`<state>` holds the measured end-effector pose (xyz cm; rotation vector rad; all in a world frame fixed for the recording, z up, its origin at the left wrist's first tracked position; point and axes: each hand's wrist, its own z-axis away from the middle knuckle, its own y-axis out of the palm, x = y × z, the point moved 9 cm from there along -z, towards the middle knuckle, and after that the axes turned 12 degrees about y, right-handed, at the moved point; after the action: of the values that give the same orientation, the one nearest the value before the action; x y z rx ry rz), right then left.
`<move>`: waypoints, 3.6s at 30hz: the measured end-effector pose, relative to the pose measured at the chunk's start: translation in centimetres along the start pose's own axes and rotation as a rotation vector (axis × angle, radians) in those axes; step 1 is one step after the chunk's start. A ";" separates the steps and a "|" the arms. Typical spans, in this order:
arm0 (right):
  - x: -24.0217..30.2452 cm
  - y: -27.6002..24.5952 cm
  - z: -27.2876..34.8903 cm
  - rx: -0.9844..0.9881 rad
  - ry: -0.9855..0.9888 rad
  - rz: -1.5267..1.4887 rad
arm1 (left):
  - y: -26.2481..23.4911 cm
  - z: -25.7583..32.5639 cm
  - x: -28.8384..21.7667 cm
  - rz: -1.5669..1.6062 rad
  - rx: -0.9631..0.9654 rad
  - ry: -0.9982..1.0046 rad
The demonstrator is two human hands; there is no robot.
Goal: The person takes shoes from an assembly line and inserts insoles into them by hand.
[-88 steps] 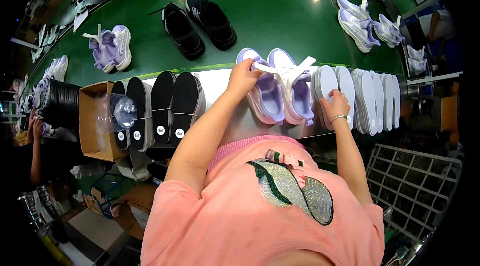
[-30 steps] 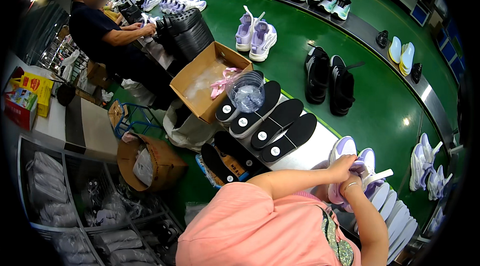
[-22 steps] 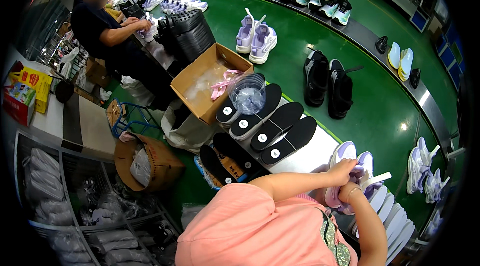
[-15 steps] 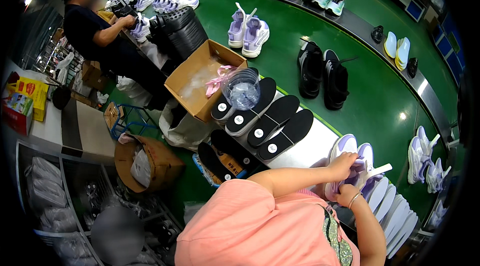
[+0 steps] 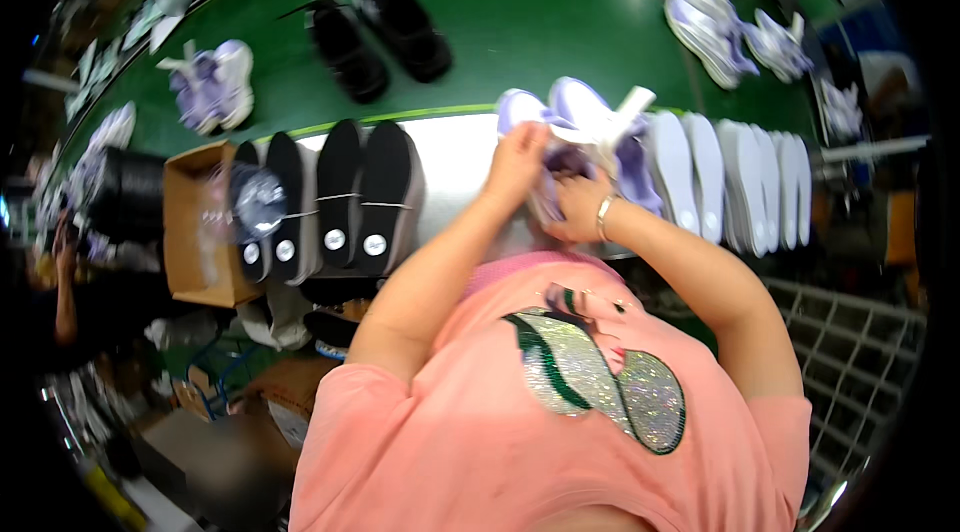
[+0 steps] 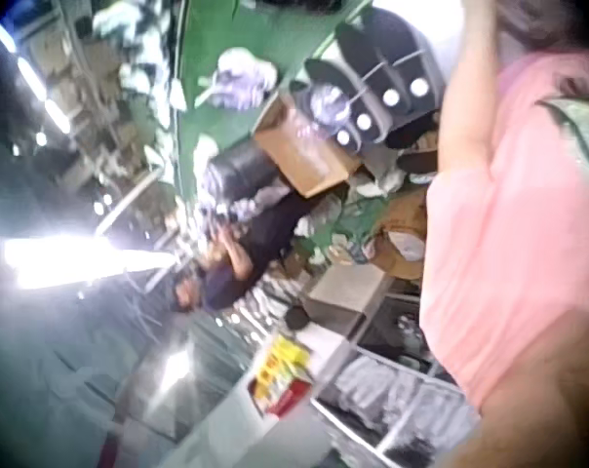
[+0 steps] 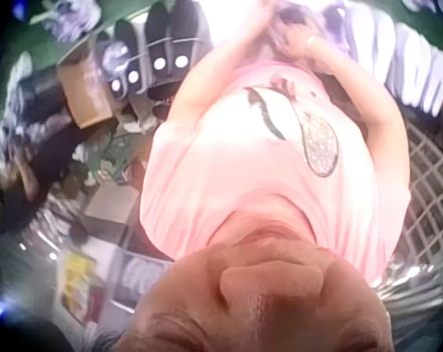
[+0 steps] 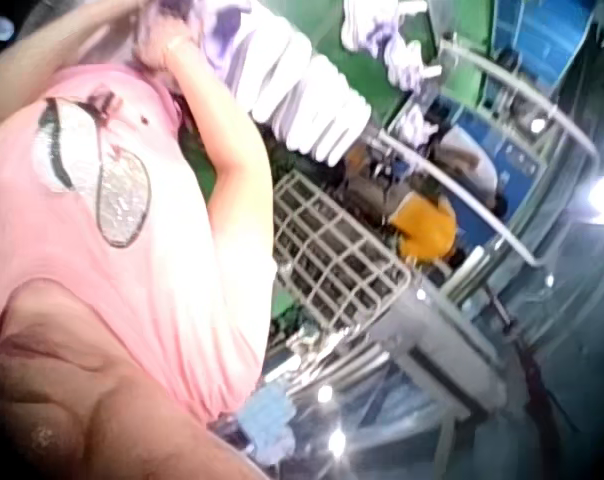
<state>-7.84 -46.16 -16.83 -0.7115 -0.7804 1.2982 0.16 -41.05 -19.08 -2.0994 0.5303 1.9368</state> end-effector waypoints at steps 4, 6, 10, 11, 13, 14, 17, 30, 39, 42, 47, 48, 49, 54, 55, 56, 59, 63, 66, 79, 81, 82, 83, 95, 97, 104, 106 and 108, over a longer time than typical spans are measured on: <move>0.0 -1.3 2.0 0.166 -0.001 -0.115 | 0.2 -1.0 1.2 -0.055 0.073 -0.177; -0.3 0.2 2.0 0.183 -0.016 -0.046 | 1.0 -0.9 1.1 -0.063 0.112 -0.214; -0.9 2.4 1.3 0.270 0.016 -0.030 | 1.4 -0.6 1.5 -0.031 0.109 -0.236; -0.6 1.9 1.6 0.240 -0.003 -0.042 | 1.3 -0.4 0.9 -0.055 0.127 -0.234; -1.0 1.6 2.7 0.171 -0.028 -0.117 | 1.2 -0.5 0.7 -0.094 0.136 -0.135; -0.9 1.2 3.4 0.086 -0.060 -0.257 | 0.7 -0.7 0.2 -0.138 0.115 -0.046; -1.9 -4.5 8.2 -0.469 -0.242 -0.455 | -1.5 -1.0 -2.4 -0.165 0.084 -0.018; -16.6 -2.9 9.0 -0.712 0.352 -0.611 | 9.9 0.3 -10.4 -0.577 0.280 0.579; -38.4 11.1 8.1 -0.606 0.751 -0.149 | 11.0 -0.7 -6.8 -0.512 0.345 0.309; -38.8 10.7 7.9 -0.624 0.696 -0.126 | 11.7 0.4 -6.0 -0.582 0.361 0.460; -40.3 6.1 11.4 -0.740 0.731 -0.434 | 12.4 0.0 -4.5 -0.600 0.356 0.373; -36.4 4.2 11.7 -0.623 0.618 -0.826 | 12.5 -0.1 -4.2 -0.606 0.359 0.362; -32.0 2.0 12.2 -0.500 0.524 -1.277 | 12.4 -0.2 -4.3 -0.602 0.359 0.363; -14.7 -2.6 13.3 0.072 0.510 -1.298 | 10.8 -0.9 -4.8 -0.507 0.284 0.180; -14.9 -1.7 12.3 0.069 0.513 -1.303 | 10.8 -0.8 -4.8 -0.507 0.291 0.181; -15.2 -0.3 10.6 0.108 0.526 -1.217 | 10.9 -0.6 -5.0 -0.517 0.309 0.210; -12.4 -0.7 7.2 0.197 0.544 -0.773 | 11.3 0.0 -4.8 -0.544 0.299 0.291; -8.4 -2.2 4.8 -0.293 0.309 -0.092 | 11.2 -0.2 -3.7 -0.587 0.276 0.253; -7.1 -2.6 6.6 -0.447 0.205 0.196 | 10.9 0.0 -3.9 -0.598 0.260 0.221; -9.7 1.1 2.2 -0.252 0.277 0.064 | 11.2 0.5 -4.1 -0.531 0.228 0.267; -10.7 2.1 0.9 -0.226 0.288 0.004 | 11.4 0.4 -3.7 -0.525 0.224 0.269; -10.8 2.4 0.9 -0.166 0.260 -0.007 | 11.7 0.8 -3.7 -0.513 0.223 0.270; -10.5 2.8 1.0 -0.107 0.235 -0.019 | 11.6 0.9 -3.5 -0.501 0.237 0.247; -10.6 9.2 -1.1 0.529 0.148 0.107 | 11.6 0.4 -2.6 -0.483 0.367 0.173; -8.1 6.6 -1.1 0.491 0.061 0.291 | 10.7 0.0 -3.1 -0.532 0.342 0.169; -8.8 1.5 1.5 0.358 0.388 0.075 | 11.4 -0.6 -3.5 -0.610 0.371 0.215; -8.8 1.2 1.9 0.351 0.379 0.039 | 11.7 -0.5 -3.7 -0.596 0.370 0.257; -8.8 1.7 2.0 0.371 0.315 0.033 | 11.9 -0.3 -3.5 -0.602 0.374 0.240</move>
<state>-11.29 -54.58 -17.98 -0.6087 -0.2629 1.2754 -4.72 -51.65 -14.68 -1.9532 0.2325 1.1666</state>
